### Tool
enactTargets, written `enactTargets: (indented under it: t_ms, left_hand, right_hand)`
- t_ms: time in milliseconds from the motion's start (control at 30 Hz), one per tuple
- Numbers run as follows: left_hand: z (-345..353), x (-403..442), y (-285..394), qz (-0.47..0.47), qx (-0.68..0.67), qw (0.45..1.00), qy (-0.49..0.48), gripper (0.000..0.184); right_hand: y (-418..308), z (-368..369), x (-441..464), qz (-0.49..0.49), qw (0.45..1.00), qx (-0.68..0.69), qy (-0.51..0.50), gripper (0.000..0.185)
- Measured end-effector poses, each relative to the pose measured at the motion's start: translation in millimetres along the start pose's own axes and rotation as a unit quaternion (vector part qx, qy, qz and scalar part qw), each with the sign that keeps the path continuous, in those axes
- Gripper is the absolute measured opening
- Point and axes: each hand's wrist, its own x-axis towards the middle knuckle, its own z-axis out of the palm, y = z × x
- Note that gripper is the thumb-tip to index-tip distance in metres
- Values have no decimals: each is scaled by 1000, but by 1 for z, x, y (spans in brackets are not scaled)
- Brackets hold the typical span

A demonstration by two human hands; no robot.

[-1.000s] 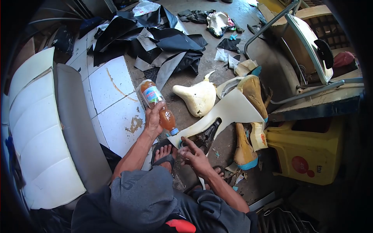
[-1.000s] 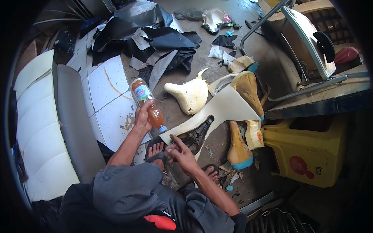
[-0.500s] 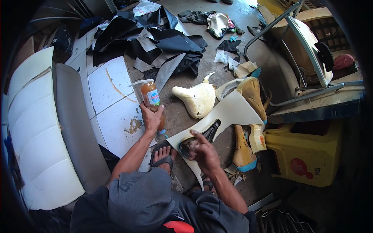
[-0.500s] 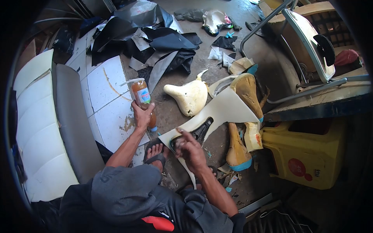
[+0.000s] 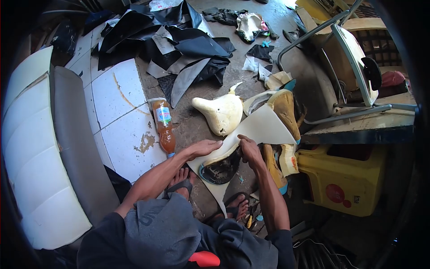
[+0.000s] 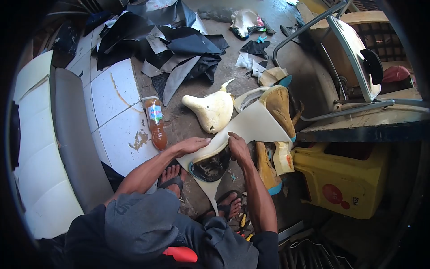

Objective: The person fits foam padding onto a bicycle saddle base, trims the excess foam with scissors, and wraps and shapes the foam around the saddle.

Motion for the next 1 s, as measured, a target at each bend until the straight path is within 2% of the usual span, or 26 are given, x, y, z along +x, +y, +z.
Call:
enactTargets:
  t_ms: [100, 200, 300, 400, 467, 600, 667, 733, 800, 833, 900, 1000]
  left_hand:
    - [3, -5, 0, 2, -102, 994, -39, 69]
    - [9, -5, -5, 23, -92, 995, 4, 70]
    - [8, -2, -9, 9, -98, 995, 6, 74]
    - [8, -6, -4, 6, -144, 989, -37, 79]
    - [10, -16, 6, 9, -155, 987, -39, 81]
    - [12, -14, 3, 10, -198, 979, -44, 86]
    - [16, -18, 10, 2, -187, 982, -20, 87]
    - [16, -20, 12, -6, -175, 985, 3, 87]
    - [14, -19, 9, 15, -161, 987, -8, 86]
    - [13, -17, 5, 15, -160, 987, -7, 86]
    - [10, -18, 5, 50, -233, 968, -76, 84]
    - [6, -25, 12, 37, -209, 975, -69, 81]
  right_hand:
    - [0, 6, 3, 22, 1000, -14, 9, 56]
    - [12, 10, 4, 6, 999, -43, -8, 55]
    - [16, 22, -6, -3, 994, -103, -21, 53]
    - [38, 40, -6, -39, 990, -135, -9, 52]
    - [12, 46, -31, -2, 992, -127, -29, 51]
    - [7, 71, -53, -56, 983, -175, -25, 54]
    - [-10, 84, -71, -15, 985, -161, -63, 58]
    - [17, 107, -64, -78, 982, -158, -64, 61]
    - [10, 114, -78, -73, 961, -260, -63, 63]
    - [15, 119, -79, -73, 961, -259, -63, 63]
    - [27, 127, -86, -133, 956, -252, -67, 64]
    - [27, 129, -99, -113, 947, -281, -110, 64]
